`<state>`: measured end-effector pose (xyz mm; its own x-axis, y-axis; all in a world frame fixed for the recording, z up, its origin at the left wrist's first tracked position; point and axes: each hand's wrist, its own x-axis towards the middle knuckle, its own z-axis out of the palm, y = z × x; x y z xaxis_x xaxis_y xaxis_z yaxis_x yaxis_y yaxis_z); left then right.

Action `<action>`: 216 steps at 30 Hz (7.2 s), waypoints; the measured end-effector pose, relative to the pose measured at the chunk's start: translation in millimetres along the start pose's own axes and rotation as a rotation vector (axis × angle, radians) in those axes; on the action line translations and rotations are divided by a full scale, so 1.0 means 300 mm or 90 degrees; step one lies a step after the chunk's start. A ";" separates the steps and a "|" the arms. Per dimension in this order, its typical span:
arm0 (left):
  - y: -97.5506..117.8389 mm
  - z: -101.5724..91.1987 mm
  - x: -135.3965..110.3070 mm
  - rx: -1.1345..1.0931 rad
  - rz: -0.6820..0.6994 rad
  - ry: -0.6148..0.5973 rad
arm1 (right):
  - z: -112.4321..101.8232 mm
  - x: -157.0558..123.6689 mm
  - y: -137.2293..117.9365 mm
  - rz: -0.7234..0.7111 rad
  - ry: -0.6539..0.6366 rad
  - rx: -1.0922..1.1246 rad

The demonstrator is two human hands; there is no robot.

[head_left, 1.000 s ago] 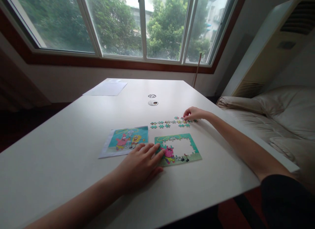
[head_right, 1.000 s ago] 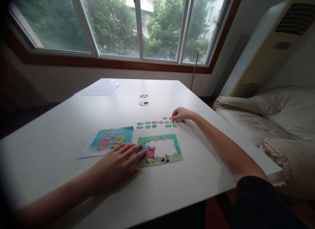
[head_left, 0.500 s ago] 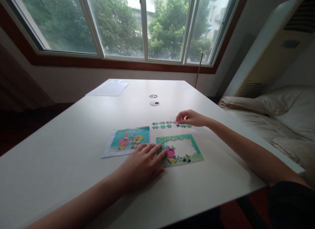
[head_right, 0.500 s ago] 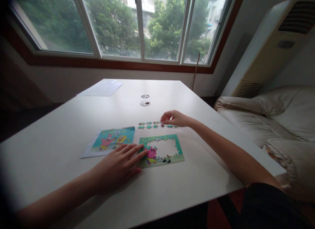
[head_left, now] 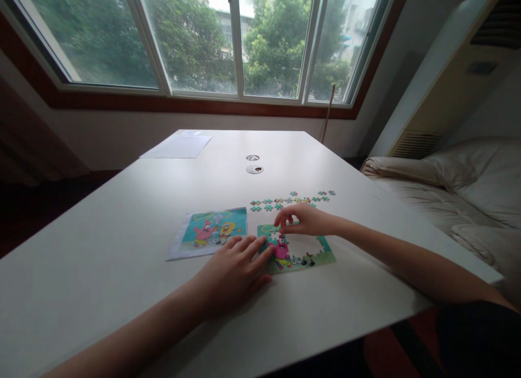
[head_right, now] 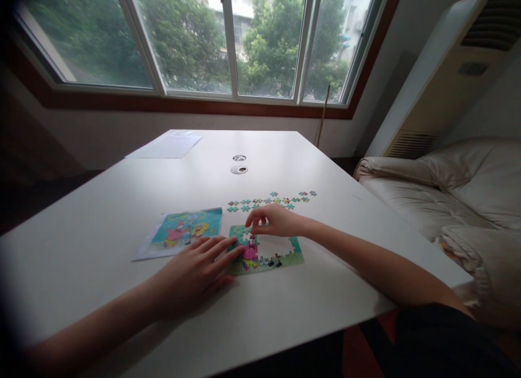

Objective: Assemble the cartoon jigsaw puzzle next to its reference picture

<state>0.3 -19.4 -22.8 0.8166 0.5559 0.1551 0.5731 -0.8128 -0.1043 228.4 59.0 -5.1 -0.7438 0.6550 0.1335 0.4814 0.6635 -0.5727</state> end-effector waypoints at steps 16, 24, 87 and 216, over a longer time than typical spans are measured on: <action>-0.001 0.000 -0.002 0.000 0.002 0.007 | 0.023 -0.063 0.005 -0.084 0.084 -0.155; 0.001 0.001 -0.001 -0.005 -0.001 -0.008 | 0.028 -0.071 -0.006 -0.112 0.022 -0.175; -0.001 -0.004 0.002 -0.009 -0.012 -0.015 | -0.164 0.072 0.338 0.162 0.090 -0.226; 0.073 0.008 0.041 -0.131 0.005 0.085 | -0.119 -0.137 0.118 0.126 0.055 0.137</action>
<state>23.0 -29.9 -25.7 0.7972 0.5325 0.2843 0.5295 -0.8430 0.0941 292.5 68.5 -2.1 -0.5987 0.7983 0.0655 0.4968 0.4342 -0.7514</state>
